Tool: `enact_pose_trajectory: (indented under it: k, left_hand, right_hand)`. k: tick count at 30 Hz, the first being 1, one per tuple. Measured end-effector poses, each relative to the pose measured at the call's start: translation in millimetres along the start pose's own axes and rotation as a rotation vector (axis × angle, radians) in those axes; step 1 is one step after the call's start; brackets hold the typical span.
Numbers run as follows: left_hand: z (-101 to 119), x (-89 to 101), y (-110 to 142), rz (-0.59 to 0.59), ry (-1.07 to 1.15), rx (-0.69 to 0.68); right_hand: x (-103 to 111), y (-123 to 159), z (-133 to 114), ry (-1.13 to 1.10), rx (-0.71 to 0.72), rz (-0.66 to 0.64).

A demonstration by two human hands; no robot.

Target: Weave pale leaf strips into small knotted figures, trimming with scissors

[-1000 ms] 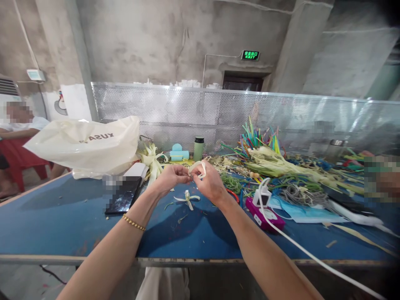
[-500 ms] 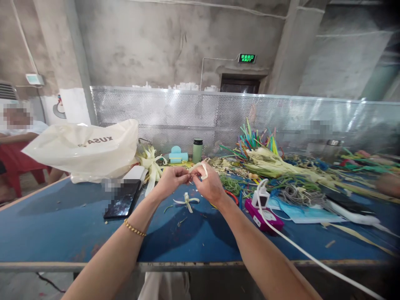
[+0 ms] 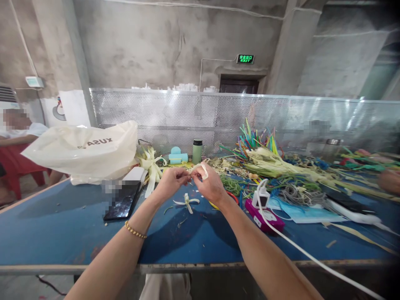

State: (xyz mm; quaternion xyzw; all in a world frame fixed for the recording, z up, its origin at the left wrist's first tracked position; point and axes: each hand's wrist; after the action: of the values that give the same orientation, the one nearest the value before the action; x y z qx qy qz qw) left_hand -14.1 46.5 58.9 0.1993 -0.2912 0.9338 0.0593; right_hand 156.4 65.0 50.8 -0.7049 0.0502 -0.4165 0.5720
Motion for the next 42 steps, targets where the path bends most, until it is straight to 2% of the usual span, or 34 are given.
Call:
enact_pose_trajectory:
  k: [6,10,14,20,26,32,39,42]
  left_hand:
    - [1.0,-1.7,-0.4,0.022,0.06,0.018]
    - [0.1,-4.4,-0.1,0.019,0.272,0.13]
    - [-2.9,-6.5,0.0,-0.005,0.442,0.184]
    - [-5.4,-4.3,-0.6,-0.078,0.542,0.247]
    - [-10.9,-2.3,-2.3,-0.029,0.52,0.351]
    - [-9.3,-4.1,-1.7,0.026,0.52,0.352]
    - [-6.8,-4.9,0.3,-0.027,0.695,0.421]
    - [-10.3,-3.5,0.0,-0.03,0.686,0.414]
  right_hand:
    - [0.2,-1.1,-0.4,-0.045,-0.03,0.001]
    - [-1.2,-1.7,-1.8,-0.078,-0.083,0.005]
    - [-3.2,-2.3,0.1,-0.122,-0.108,0.006]
    - [-2.4,-1.6,0.6,-0.031,-0.044,-0.038]
    - [0.2,-1.6,-5.5,-0.003,0.043,-0.076]
    - [0.9,-2.9,-8.1,0.094,0.121,-0.091]
    - [1.1,-3.8,-8.9,0.059,0.123,-0.089]
    - [-0.9,-3.1,-6.3,0.029,0.157,-0.086]
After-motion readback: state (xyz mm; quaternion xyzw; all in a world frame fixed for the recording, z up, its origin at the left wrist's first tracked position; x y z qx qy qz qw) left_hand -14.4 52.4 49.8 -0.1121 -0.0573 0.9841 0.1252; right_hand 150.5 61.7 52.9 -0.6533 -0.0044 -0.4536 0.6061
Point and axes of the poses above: each hand's wrist, its own y-axis away from the middle knuckle, its own x-axis out of the back of the hand, z = x × y, and after that the axes turned 4 degrees about x, right-handed
